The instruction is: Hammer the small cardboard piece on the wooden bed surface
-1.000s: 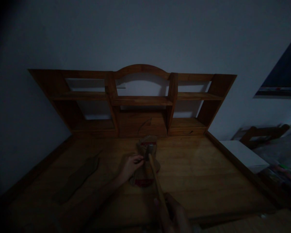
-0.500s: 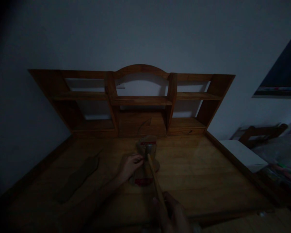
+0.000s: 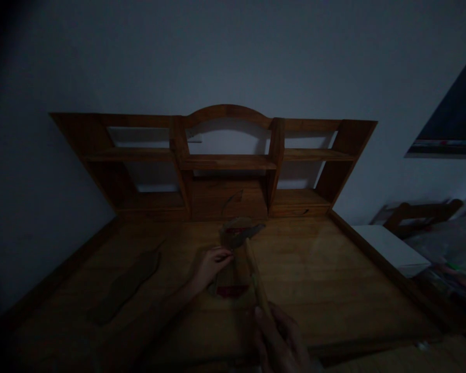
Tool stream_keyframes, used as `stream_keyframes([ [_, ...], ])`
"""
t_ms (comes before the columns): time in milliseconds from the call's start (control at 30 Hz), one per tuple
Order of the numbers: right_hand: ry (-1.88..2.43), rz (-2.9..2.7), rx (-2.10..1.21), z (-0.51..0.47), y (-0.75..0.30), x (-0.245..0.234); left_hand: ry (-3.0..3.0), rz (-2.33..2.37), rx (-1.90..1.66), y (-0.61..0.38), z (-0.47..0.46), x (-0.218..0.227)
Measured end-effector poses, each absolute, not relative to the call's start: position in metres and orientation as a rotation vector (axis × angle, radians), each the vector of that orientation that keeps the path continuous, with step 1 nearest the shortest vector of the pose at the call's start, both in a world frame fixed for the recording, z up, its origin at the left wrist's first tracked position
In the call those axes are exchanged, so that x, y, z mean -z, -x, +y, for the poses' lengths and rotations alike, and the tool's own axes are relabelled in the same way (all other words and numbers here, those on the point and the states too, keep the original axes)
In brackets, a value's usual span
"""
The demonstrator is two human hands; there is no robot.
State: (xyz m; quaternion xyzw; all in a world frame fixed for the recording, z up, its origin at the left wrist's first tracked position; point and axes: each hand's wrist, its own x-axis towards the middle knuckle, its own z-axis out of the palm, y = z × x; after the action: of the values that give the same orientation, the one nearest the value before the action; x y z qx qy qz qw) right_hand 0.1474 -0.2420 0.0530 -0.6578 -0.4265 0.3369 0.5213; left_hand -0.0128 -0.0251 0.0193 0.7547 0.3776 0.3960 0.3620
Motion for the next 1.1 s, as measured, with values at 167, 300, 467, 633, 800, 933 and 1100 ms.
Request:
stream_keyframes([
  [167, 1.672, -0.828, -0.981, -0.230, -0.159, -0.069, -1.941, 0.978, -1.013, 0.013, -0.027, -0.023],
  [300, 1.762, -0.726, -1.008, -0.230, -0.156, -0.087, -1.893, 0.953, -1.021, 0.012, -0.023, -0.016],
  [467, 1.749, -0.734, -1.085, -0.233, -0.154, -0.091, -1.933, 0.932, -1.014, 0.012, -0.021, -0.012],
  [633, 1.728, -0.778, -1.106, -0.228, -0.149, -0.086, -1.912, 0.920, -1.016, 0.012, -0.021, -0.008],
  [800, 1.791, -0.820, -1.014, -0.230, -0.149, -0.082, -1.913, 0.936, -0.992, 0.012, -0.022, -0.010],
  [933, 1.728, -1.021, -0.926, -0.236, -0.154, -0.081, -1.896, 0.948, -1.004, 0.011, -0.024, -0.012],
  [1100, 1.776, -0.919, -0.992, -0.234, -0.148, -0.091, -1.904, 0.937, -1.014, 0.010, -0.024, -0.014],
])
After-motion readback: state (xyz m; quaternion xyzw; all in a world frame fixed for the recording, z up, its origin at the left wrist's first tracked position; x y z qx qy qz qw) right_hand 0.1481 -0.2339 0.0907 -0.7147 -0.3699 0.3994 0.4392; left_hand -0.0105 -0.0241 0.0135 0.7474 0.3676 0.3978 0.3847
